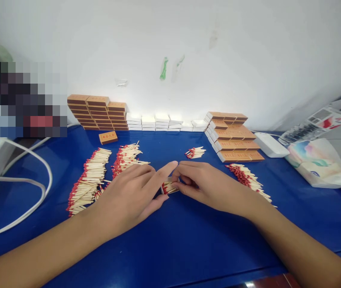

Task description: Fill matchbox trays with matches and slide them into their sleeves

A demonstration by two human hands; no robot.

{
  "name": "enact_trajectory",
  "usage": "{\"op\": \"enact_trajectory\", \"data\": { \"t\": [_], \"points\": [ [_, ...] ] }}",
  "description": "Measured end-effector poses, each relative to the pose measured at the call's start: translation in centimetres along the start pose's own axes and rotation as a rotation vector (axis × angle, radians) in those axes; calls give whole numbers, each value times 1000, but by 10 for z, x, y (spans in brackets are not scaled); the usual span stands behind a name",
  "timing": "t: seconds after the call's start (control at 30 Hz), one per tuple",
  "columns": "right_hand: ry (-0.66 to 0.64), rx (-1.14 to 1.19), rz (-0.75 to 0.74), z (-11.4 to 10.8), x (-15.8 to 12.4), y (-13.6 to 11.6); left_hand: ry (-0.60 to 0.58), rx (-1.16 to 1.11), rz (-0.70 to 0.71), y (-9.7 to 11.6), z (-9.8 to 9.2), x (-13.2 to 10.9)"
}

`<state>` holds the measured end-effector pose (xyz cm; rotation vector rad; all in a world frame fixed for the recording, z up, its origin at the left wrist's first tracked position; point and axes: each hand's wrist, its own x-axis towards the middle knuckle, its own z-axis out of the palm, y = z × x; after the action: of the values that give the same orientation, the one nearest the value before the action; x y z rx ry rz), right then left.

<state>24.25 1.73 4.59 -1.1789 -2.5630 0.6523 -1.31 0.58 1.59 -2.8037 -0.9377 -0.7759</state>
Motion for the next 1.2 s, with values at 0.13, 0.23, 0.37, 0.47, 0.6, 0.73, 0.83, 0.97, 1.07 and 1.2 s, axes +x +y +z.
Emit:
{"op": "enact_trajectory", "data": {
  "t": [0.13, 0.23, 0.37, 0.47, 0.6, 0.73, 0.83, 0.97, 1.07, 1.2],
  "points": [
    [9, 12, 20, 0, -1, 2, -2, 9, 5, 0, -1, 1],
    [-8, -3, 36, -3, -3, 6, -2, 17, 9, 0, -2, 1],
    [-41, 5, 16, -6, -4, 8, -6, 9, 10, 1, -3, 1],
    [-35, 25, 2, -6, -4, 7, -7, 2, 14, 1, -2, 1],
    [-26, 59, 17, -3, -2, 4, 1, 16, 21, 0, -1, 1],
    [-15, 65, 21, -3, -1, 5, 11, 27, 27, 0, -2, 1],
    [88, 37, 56, -13, -2, 16, 12, 23, 14, 1, -2, 1],
    [275, -105, 197, -34, -5, 52, 8, -10, -29, 0, -1, 0],
    [221, -227, 271, -46, -7, 79, -11, -36, -62, -1, 1, 0],
    [138, -223, 306, -48, -8, 90, -14, -38, -66, -1, 0, 1]
  ]
}}
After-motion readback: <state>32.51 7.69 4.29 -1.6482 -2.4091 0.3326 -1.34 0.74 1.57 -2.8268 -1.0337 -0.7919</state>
